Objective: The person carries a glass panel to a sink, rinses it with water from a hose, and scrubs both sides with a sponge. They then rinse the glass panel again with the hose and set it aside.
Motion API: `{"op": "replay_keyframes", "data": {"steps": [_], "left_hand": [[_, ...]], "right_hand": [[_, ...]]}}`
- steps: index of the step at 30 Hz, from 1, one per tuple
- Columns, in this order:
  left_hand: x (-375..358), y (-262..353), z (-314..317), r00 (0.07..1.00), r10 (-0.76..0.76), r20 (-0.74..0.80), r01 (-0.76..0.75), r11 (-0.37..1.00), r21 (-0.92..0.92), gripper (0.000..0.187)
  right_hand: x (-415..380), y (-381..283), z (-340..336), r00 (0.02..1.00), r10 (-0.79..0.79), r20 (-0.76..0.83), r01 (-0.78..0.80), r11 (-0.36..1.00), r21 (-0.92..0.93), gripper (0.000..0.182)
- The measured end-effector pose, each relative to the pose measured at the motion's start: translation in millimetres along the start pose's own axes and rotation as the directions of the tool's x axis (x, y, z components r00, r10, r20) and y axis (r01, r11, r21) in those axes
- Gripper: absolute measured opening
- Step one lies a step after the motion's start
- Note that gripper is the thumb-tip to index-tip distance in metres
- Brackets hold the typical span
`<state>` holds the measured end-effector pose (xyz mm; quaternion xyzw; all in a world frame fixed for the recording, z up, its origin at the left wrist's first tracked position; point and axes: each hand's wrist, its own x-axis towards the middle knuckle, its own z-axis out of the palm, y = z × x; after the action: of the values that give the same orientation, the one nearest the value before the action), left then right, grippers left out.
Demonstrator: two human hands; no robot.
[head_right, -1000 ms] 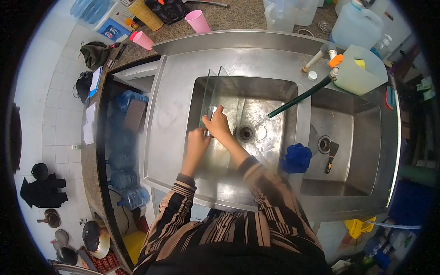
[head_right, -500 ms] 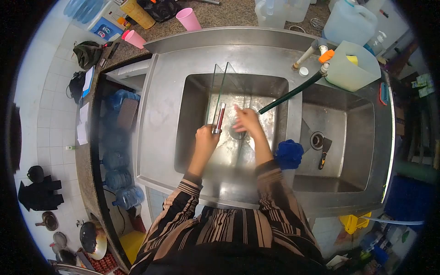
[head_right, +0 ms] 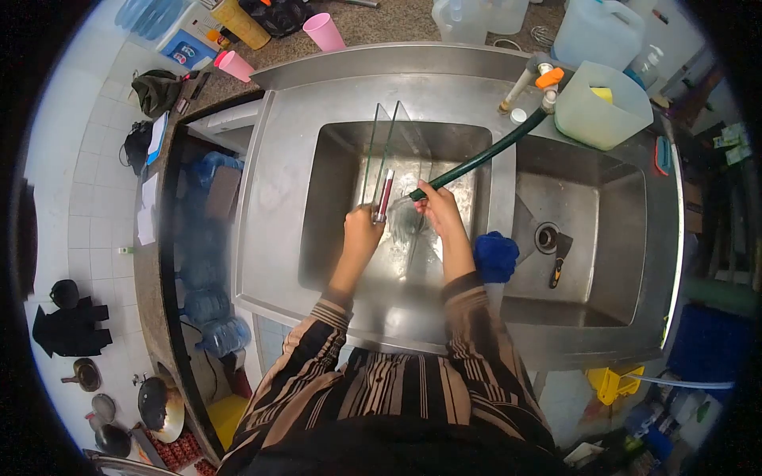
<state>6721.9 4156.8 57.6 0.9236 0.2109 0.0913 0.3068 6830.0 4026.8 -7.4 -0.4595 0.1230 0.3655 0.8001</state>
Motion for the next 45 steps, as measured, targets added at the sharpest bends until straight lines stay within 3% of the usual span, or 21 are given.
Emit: {"op": "replay_keyframes", "data": {"steps": [7,15,21,27,30,36,39,44,45], "left_hand": [[-1,11,11,1.0,0.018,-0.01,-0.018,1.0,-0.02,0.019],[-5,17,21,0.985,0.16,-0.066,-0.162,0.987,-0.022,0.03],[-5,36,21,1.0,0.024,0.0,-0.024,0.999,-0.031,0.031],[-4,23,23,0.998,0.056,0.033,-0.056,0.998,0.006,0.036],[-3,15,18,0.997,0.075,0.014,-0.075,0.997,-0.028,0.036],[1,4,17,0.984,0.163,-0.076,-0.168,0.984,-0.057,0.034],[2,6,20,0.986,0.158,-0.059,-0.162,0.984,-0.071,0.039],[-3,24,23,0.985,0.162,-0.064,-0.169,0.978,-0.12,0.038],[-2,18,31,0.992,0.127,-0.02,-0.129,0.983,-0.134,0.036]], "right_hand": [[-42,-23,30,0.996,-0.014,0.088,0.005,0.995,0.097,0.023],[-70,-33,34,0.996,0.019,0.091,-0.029,0.994,0.102,0.022],[-55,-29,41,0.997,-0.023,0.075,0.011,0.988,0.156,0.024],[-9,-27,62,0.995,-0.1,-0.022,0.102,0.947,0.305,0.025],[9,-26,65,0.984,-0.171,-0.053,0.179,0.943,0.279,0.026],[-10,-17,59,0.982,-0.145,-0.117,0.161,0.978,0.134,0.025],[-40,-17,52,0.99,-0.131,-0.042,0.135,0.983,0.12,0.028],[-53,-8,50,0.991,-0.109,-0.075,0.122,0.973,0.194,0.022],[-51,-5,47,0.994,-0.106,-0.021,0.107,0.959,0.263,0.02]]}}
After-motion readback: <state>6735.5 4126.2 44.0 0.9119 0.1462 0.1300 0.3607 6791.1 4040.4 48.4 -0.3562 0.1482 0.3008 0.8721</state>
